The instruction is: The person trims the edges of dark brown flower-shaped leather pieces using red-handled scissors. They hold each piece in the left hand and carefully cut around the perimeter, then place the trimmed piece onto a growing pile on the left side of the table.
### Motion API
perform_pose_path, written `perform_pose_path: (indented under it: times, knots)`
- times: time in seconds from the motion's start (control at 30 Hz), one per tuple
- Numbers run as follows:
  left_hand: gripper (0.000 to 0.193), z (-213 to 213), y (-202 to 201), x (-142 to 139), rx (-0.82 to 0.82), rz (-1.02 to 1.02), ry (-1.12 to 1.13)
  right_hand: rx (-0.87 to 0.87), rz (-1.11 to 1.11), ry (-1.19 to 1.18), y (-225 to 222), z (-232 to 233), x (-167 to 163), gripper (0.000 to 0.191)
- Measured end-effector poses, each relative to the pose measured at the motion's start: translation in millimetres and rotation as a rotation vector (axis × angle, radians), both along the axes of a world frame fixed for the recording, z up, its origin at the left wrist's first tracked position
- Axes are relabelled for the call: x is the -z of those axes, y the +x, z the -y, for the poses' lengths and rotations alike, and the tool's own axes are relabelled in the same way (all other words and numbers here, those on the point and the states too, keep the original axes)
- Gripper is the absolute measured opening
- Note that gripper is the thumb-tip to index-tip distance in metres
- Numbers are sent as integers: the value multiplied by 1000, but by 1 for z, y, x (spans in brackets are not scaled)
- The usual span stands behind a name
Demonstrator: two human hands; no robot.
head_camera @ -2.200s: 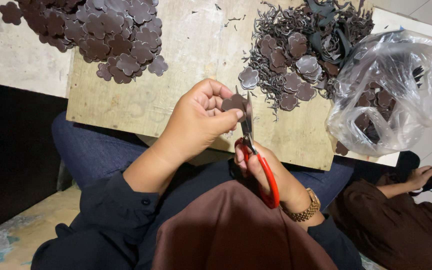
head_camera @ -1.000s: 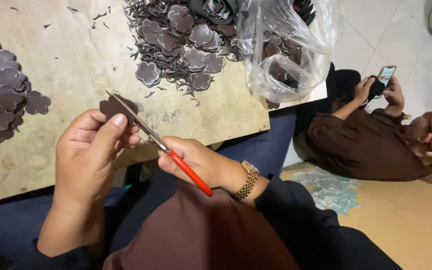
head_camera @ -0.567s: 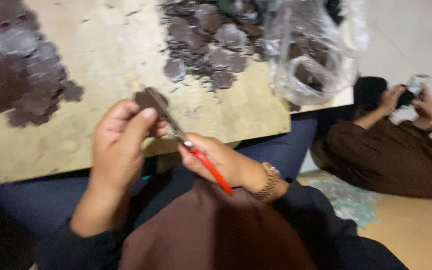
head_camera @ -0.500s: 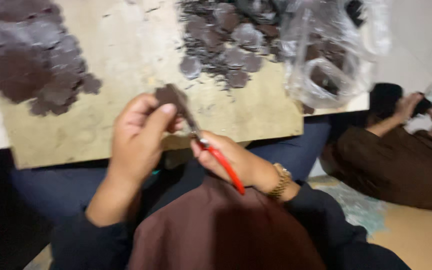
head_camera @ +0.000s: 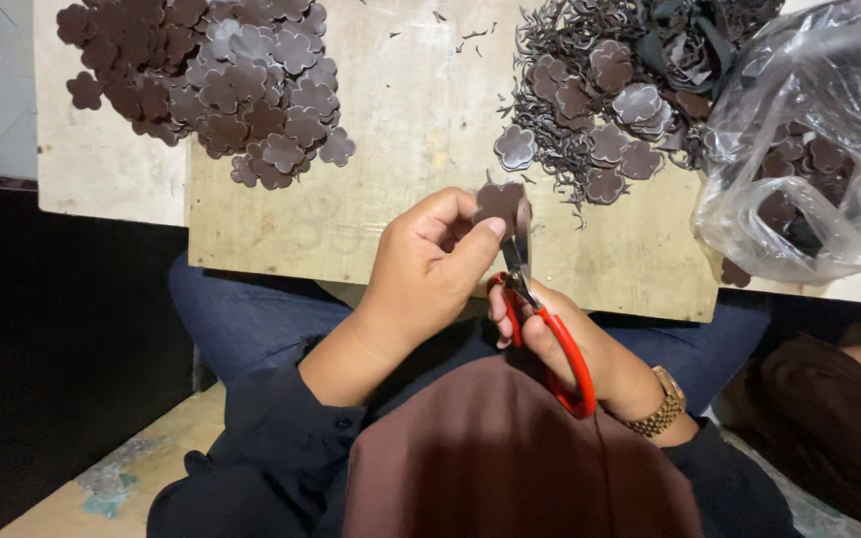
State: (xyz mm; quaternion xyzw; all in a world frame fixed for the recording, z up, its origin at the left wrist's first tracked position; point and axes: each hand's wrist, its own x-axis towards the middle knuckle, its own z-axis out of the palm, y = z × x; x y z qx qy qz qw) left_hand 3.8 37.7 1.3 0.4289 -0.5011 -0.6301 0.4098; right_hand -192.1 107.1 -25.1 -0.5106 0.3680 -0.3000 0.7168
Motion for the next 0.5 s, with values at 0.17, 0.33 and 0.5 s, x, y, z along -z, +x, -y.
perform_pose_path:
  times: [0.17, 0.33, 0.5]
  knots:
    - [13, -2, -2, -4, 6, -100, 90, 27, -4, 13, -1, -1, 3, 74]
    - [14, -3, -4, -6, -24, -16, 43, 71, 36, 61, 3, -2, 4, 73]
    - [15, -1, -4, -4, -61, 114, -67, 83, 71, 86, 4, 0, -1, 65]
